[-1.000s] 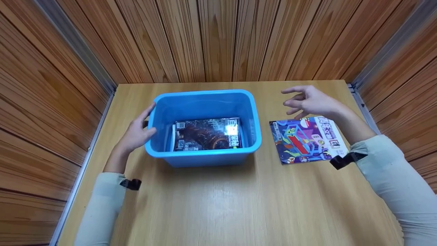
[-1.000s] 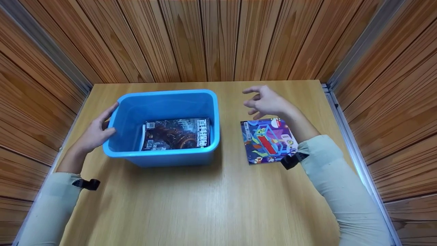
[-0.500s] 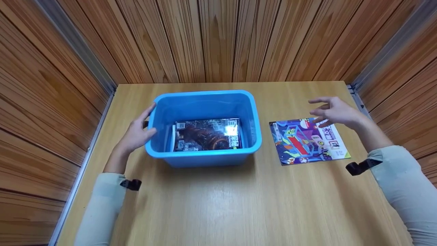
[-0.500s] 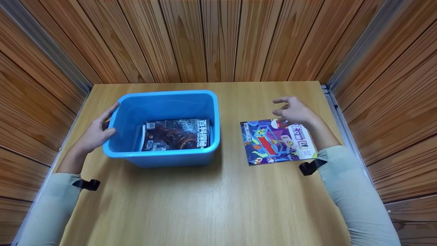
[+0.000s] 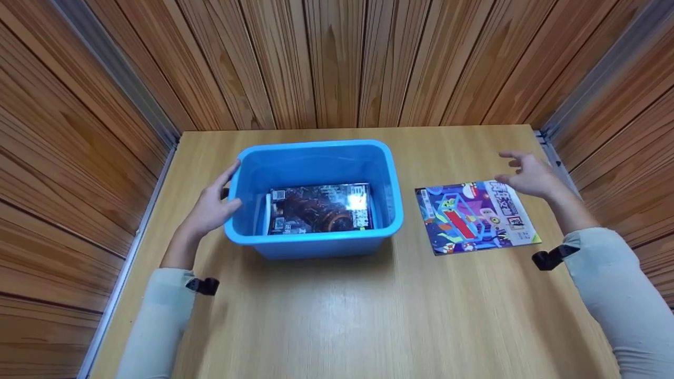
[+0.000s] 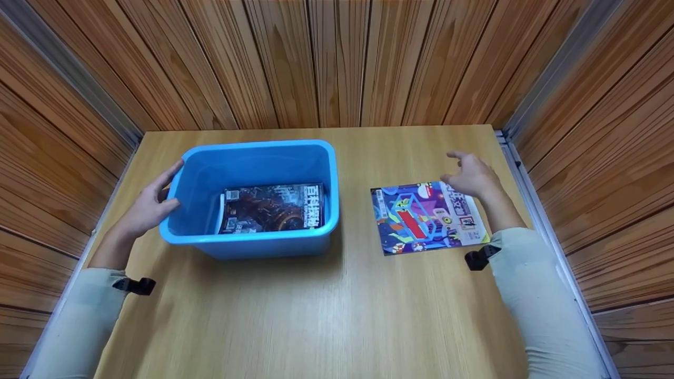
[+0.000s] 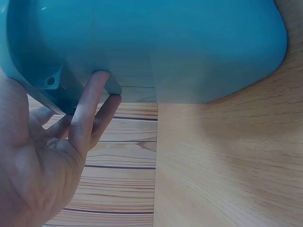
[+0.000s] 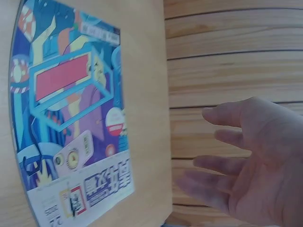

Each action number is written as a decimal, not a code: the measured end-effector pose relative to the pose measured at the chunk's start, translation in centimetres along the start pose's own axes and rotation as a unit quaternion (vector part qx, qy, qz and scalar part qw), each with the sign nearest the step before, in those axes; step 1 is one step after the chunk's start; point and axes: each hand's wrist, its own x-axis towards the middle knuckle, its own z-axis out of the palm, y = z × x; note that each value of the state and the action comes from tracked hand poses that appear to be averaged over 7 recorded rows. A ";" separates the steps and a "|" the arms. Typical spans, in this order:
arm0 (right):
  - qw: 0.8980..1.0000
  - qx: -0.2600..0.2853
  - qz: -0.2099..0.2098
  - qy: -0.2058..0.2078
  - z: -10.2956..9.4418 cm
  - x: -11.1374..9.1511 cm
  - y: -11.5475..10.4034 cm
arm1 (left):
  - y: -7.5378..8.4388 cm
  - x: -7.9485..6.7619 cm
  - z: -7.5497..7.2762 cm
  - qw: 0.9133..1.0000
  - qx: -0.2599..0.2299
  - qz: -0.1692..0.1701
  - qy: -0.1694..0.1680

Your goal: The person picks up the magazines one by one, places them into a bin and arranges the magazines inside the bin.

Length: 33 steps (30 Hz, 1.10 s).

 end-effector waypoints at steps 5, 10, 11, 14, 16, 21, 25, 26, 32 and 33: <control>1.000 -0.007 0.023 0.003 0.9 0.3 1.5 | 0.1 0.0 0.1 1.000 -0.004 0.007 0.000; 0.999 -0.021 0.038 0.014 1.9 0.6 2.9 | 0.2 0.0 0.1 1.000 -0.008 0.012 0.001; 0.999 -0.026 0.042 0.015 2.2 0.6 3.2 | 0.2 0.0 0.1 1.000 -0.008 0.011 0.001; 0.998 -0.037 0.053 0.013 2.9 0.7 3.8 | 0.1 -0.1 0.1 1.000 -0.009 0.011 0.003; 0.997 -0.042 0.060 0.007 3.5 0.8 4.1 | -0.1 -0.1 0.1 1.000 -0.009 0.012 0.005; 0.996 -0.031 0.080 -0.024 4.6 0.9 5.0 | -0.3 -0.2 0.2 1.000 -0.012 0.007 0.003; 0.994 -0.020 0.100 -0.037 5.3 0.8 5.7 | -0.2 -0.2 0.2 1.000 -0.013 0.004 0.000; 0.994 -0.022 0.104 -0.039 5.5 0.8 5.9 | -0.2 -0.1 0.2 1.000 -0.013 0.004 0.001; 0.990 -0.033 0.124 -0.065 6.2 0.9 6.9 | -0.1 0.1 0.1 1.000 -0.013 0.002 0.001; 0.989 -0.031 0.127 -0.069 6.3 0.9 7.0 | -0.1 0.0 0.1 1.000 -0.013 0.003 0.001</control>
